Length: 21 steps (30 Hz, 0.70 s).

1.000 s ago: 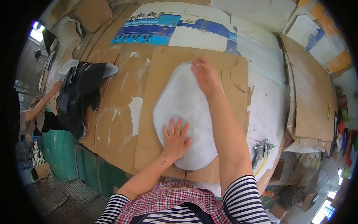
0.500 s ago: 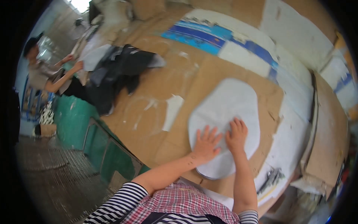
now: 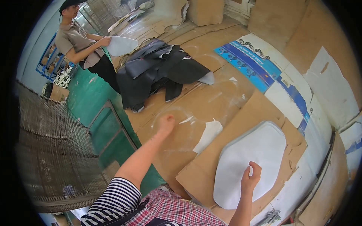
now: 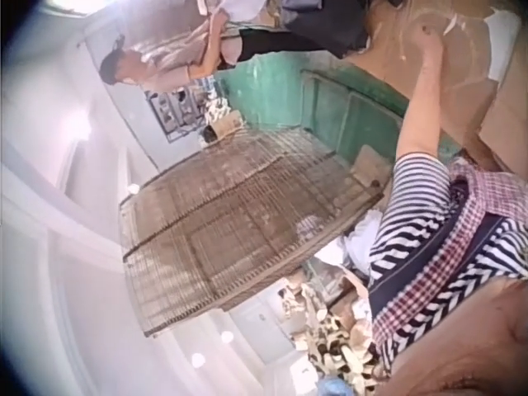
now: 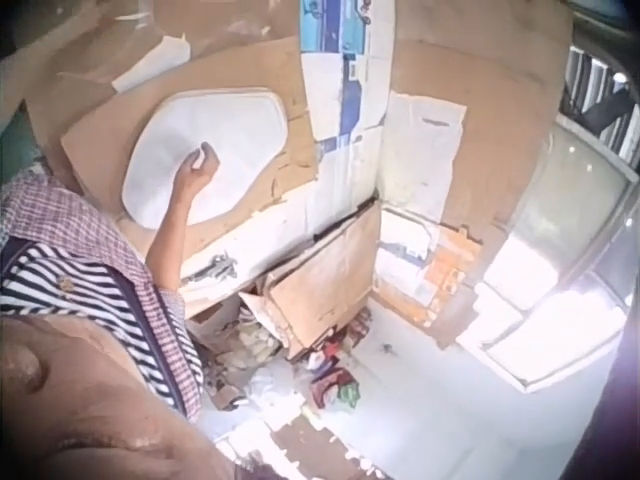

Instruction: Organizing and stacking precut white fabric pieces on a workbench.

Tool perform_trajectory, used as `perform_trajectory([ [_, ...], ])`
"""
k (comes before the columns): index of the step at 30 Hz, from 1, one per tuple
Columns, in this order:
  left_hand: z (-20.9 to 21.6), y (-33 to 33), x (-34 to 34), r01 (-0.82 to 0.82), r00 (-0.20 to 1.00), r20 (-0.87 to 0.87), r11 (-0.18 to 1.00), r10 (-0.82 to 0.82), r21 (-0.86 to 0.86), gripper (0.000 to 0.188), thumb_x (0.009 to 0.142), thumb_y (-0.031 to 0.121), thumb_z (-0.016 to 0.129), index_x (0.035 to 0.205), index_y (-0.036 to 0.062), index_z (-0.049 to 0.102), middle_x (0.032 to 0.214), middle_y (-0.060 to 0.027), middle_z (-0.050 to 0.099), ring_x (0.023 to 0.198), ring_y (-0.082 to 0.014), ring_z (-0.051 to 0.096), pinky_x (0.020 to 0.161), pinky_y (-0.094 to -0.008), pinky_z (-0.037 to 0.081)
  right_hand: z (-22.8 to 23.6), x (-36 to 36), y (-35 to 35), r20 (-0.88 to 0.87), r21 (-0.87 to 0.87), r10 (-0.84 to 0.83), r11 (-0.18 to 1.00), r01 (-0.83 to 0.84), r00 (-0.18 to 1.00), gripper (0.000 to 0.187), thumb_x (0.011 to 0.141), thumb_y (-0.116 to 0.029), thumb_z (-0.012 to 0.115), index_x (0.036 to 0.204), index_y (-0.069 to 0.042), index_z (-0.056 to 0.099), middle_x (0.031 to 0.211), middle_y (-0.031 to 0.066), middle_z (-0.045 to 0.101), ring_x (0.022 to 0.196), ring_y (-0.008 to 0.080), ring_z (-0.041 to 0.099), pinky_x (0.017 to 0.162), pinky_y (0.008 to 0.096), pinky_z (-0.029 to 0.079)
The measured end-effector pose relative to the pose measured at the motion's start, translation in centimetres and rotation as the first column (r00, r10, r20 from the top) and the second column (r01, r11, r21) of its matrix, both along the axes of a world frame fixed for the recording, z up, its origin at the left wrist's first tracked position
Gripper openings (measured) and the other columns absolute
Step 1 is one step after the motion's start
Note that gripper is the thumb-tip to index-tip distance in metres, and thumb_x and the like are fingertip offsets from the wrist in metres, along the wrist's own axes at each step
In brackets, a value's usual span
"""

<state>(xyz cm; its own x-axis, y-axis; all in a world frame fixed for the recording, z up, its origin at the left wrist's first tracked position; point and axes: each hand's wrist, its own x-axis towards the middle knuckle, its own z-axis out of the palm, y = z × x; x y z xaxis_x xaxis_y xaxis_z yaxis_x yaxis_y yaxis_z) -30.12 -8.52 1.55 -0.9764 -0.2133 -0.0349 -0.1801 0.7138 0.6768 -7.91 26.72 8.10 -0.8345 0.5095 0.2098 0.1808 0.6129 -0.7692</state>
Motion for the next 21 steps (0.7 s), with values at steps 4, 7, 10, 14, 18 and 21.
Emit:
perform_trajectory([
  [4, -1.2, -5.5, -6.7, -0.377, 0.921, 0.063, 0.838, 0.384, 0.395, 0.017, 0.075, 0.013, 0.060, 0.089, 0.0038, 0.065, 0.076, -0.0111, 0.065, 0.071, -0.0202, 0.062, 0.066, -0.0316, 0.048, -0.2, -4.1, -2.7, -0.008, -0.134, 0.073, 0.988, -0.073, 0.997, 0.016, 0.078, 0.003, 0.052, 0.092, -0.001, 0.059, 0.091, 0.0113, 0.059, 0.082, 0.0206, 0.057, 0.074, 0.0295, 0.046],
  [7, -0.6, -6.1, -9.6, -0.354, 0.920, -0.116, 0.921, 0.374, 0.164, 0.014, 0.075, 0.010, 0.060, 0.086, 0.0027, 0.065, 0.074, -0.0070, 0.063, 0.067, -0.0143, 0.058, 0.063, -0.0282, 0.047, -1.1, -6.2, -3.2, 0.049, -0.181, 0.115, 0.978, -0.104, 0.992, 0.014, 0.079, 0.003, 0.052, 0.090, 0.000, 0.060, 0.086, 0.0110, 0.060, 0.076, 0.0187, 0.057, 0.070, 0.0280, 0.046],
  [10, 2.0, -6.5, -11.2, -0.204, 0.915, -0.316, 0.964, 0.249, 0.171, 0.012, 0.075, 0.006, 0.060, 0.086, 0.0028, 0.064, 0.073, -0.0059, 0.062, 0.063, -0.0124, 0.056, 0.061, -0.0263, 0.046, -1.9, -7.6, -3.8, 0.058, -0.187, 0.133, 0.975, -0.120, 0.989, 0.012, 0.079, 0.003, 0.051, 0.087, 0.001, 0.060, 0.082, 0.0103, 0.061, 0.072, 0.0187, 0.057, 0.066, 0.0275, 0.046],
  [14, 6.4, -8.3, -14.1, -0.167, 0.823, -0.544, 0.985, 0.161, 0.039, 0.013, 0.074, 0.004, 0.059, 0.086, 0.0049, 0.060, 0.074, -0.0071, 0.057, 0.058, -0.0185, 0.055, 0.058, -0.0301, 0.046, -2.7, -8.8, -5.1, 0.102, -0.219, 0.151, 0.968, -0.126, 0.983, 0.012, 0.079, 0.003, 0.051, 0.086, 0.002, 0.060, 0.080, 0.0103, 0.061, 0.071, 0.0183, 0.057, 0.062, 0.0267, 0.046],
  [18, 9.7, -10.6, -18.1, -0.198, 0.784, -0.621, 0.952, 0.011, -0.233, 0.023, 0.071, 0.004, 0.062, 0.093, 0.0061, 0.058, 0.089, -0.0091, 0.057, 0.083, -0.0250, 0.055, 0.075, -0.0349, 0.045, -3.0, -9.7, -5.2, 0.140, -0.173, 0.120, 0.980, -0.095, 0.983, 0.011, 0.079, 0.003, 0.051, 0.086, 0.002, 0.060, 0.077, 0.0104, 0.060, 0.067, 0.0171, 0.057, 0.058, 0.0259, 0.045],
  [21, 10.5, -12.5, -22.6, -0.190, 0.757, -0.640, 0.890, -0.136, -0.414, 0.033, 0.070, 0.007, 0.064, 0.101, 0.0075, 0.057, 0.103, -0.0100, 0.056, 0.098, -0.0288, 0.051, 0.085, -0.0380, 0.042, -3.3, -10.0, -5.0, 0.173, -0.197, 0.097, 0.978, -0.062, 0.980, 0.010, 0.079, 0.002, 0.052, 0.085, 0.002, 0.060, 0.075, 0.0102, 0.060, 0.064, 0.0163, 0.057, 0.056, 0.0253, 0.045],
])
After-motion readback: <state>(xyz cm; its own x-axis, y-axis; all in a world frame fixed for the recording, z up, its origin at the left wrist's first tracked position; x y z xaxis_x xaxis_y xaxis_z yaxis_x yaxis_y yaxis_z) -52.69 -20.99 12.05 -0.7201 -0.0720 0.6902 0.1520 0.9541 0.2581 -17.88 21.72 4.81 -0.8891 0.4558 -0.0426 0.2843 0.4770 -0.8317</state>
